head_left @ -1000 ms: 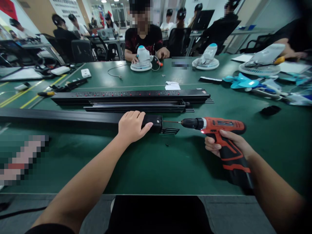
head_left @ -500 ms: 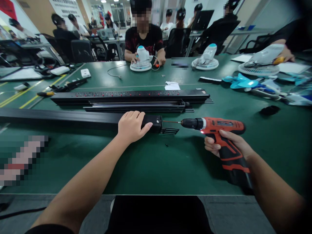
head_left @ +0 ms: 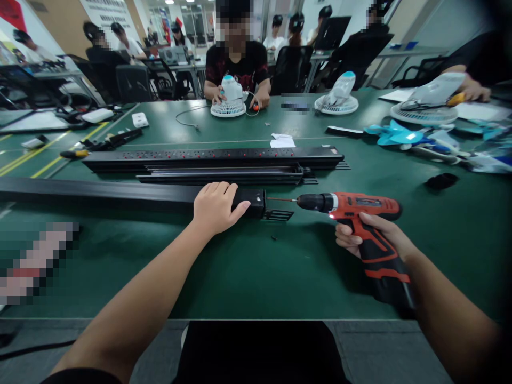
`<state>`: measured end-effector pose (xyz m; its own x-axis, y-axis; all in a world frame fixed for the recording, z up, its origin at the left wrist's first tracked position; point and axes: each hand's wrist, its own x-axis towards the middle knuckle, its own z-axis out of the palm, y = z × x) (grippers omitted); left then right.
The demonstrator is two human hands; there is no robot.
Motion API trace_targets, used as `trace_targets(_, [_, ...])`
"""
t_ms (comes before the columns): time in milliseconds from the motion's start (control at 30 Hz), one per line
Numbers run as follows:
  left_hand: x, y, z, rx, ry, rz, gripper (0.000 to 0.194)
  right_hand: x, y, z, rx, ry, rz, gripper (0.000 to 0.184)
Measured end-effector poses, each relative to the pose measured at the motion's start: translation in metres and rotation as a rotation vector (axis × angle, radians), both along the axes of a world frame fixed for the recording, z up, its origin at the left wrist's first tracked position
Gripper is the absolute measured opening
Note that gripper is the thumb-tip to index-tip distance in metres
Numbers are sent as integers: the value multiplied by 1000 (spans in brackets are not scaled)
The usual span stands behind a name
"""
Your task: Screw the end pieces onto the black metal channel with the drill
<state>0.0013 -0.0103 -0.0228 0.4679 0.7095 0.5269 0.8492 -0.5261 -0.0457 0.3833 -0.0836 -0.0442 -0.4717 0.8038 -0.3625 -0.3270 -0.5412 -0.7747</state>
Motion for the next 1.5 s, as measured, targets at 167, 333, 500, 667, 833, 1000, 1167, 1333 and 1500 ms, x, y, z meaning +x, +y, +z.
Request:
trace_targets(167, [-1, 0, -1, -5, -5, 0, 55, -5, -1, 4, -4, 20, -50, 29])
trace_targets(333, [0, 0, 0, -1, -6, -3, 56, -4, -1, 3, 21, -14, -90, 30])
trace_targets(500, [0, -1, 0, -6, -8, 0, 55, -3, -1, 2, 24, -11, -86, 30])
trace_targets(667, [0, 0, 0, -7, 1, 1, 57, -5, -1, 4, 9, 24, -90, 31])
trace_targets(833, [-1, 0, -1, -1, 3, 2, 56, -6, -3, 5, 28, -5, -85, 29])
trace_targets(1000, [0, 0, 0, 2, -3, 1, 54, -6, -4, 7, 46, -43, -80, 28])
trace_targets(1167, [0, 0, 1, 6, 10, 2, 54, -6, -5, 7, 66, -70, -76, 28])
trace_targets(1333, [0, 0, 0, 17, 6, 1, 53, -8, -5, 10, 63, -79, -63, 28])
trace_targets(1500, [0, 0, -1, 18, 6, 2, 53, -10, -5, 14, 61, -80, -54, 28])
